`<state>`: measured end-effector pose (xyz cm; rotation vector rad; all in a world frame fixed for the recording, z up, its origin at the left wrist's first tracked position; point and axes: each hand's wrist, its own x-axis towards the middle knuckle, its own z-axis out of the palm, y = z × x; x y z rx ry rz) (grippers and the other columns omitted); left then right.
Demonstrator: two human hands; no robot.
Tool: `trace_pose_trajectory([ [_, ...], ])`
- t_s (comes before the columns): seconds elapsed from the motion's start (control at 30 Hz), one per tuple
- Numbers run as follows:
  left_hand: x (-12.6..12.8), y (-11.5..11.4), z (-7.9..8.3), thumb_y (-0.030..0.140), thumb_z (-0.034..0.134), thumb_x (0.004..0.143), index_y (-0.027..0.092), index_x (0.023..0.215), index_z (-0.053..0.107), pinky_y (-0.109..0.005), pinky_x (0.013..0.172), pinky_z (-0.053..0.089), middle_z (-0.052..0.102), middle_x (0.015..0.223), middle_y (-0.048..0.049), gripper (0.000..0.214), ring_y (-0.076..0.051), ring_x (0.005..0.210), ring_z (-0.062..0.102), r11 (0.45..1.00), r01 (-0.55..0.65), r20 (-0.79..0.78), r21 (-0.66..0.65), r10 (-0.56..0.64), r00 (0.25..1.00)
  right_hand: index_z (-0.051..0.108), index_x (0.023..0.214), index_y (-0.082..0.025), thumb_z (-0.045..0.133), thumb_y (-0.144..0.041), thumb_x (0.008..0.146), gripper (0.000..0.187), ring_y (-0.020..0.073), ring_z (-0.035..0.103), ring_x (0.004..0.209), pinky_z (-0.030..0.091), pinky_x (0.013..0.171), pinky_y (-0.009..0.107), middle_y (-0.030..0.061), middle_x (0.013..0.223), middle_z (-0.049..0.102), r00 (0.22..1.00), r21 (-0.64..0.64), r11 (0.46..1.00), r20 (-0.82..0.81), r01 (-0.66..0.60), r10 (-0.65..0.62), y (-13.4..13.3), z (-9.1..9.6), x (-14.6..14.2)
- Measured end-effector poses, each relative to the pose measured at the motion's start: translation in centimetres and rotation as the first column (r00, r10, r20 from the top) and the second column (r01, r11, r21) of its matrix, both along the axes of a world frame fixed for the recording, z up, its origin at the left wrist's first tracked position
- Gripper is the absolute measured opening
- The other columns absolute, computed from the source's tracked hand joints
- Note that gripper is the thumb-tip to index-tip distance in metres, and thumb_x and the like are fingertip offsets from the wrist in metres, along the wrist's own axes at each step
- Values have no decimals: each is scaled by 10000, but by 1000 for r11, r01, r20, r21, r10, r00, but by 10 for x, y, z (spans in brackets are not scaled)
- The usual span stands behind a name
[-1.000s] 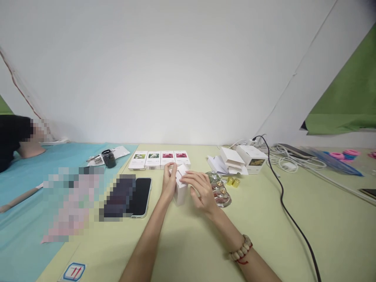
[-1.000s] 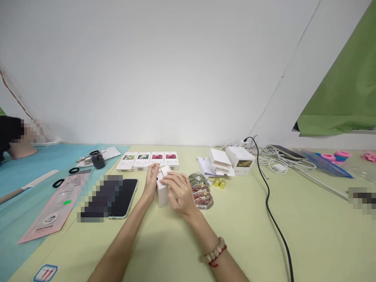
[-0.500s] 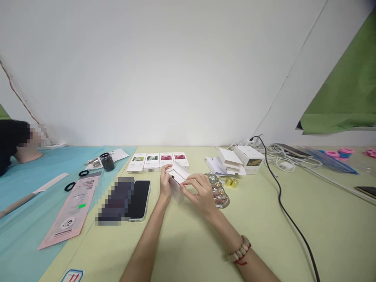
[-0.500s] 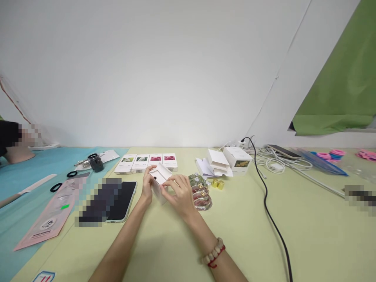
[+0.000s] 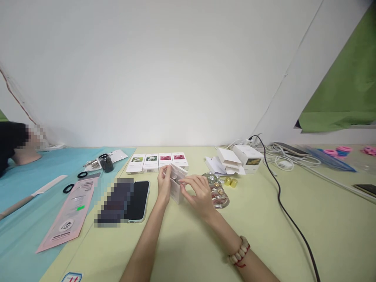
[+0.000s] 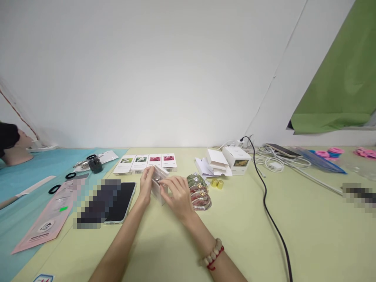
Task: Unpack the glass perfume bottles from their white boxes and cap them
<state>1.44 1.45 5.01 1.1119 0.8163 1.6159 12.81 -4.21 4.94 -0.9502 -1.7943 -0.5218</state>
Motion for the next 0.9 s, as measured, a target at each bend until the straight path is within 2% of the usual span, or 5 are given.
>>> trace_pose_trajectory([
  [0.2,2,5,-7,490,583,701,160,805,512,-185,528,329,474,654,17,353,-70,526,407,995,-92,-85,32,94,992,546,1044,-210,460,-59,808,293,93,561,885,319,820,278,8,960,637,984,46,998,174,-44,35,-3,-2,-6],
  [0.37,7,-7,-6,497,442,804,169,767,504,-193,602,348,502,692,10,336,-94,626,438,959,-273,-85,72,279,957,592,942,-202,478,-116,802,201,101,576,750,311,808,295,-5,817,655,999,-20,1000,32,24,-23,-4,2,-9],
  [0.5,11,-20,-1,461,378,850,181,795,485,-211,654,359,519,743,2,304,-114,688,462,943,-317,-94,105,327,940,630,850,-211,503,-168,802,143,103,578,687,311,785,297,-15,748,657,995,-77,994,-47,82,-86,-6,7,-8],
  [0.63,14,-27,0,390,338,882,189,785,473,-235,672,340,527,747,-9,261,-131,694,470,899,-383,-218,213,426,878,645,767,-210,530,-235,801,123,109,575,634,316,762,305,-13,705,661,988,-129,985,-87,112,-124,-6,11,-4],
  [0.9,9,-27,-3,237,389,846,191,886,498,-276,767,344,544,849,-50,125,-163,815,494,796,-230,-362,561,485,796,635,782,-213,542,-332,784,152,156,616,698,363,773,336,-7,739,670,958,-426,904,-271,-29,-97,-2,18,4],
])
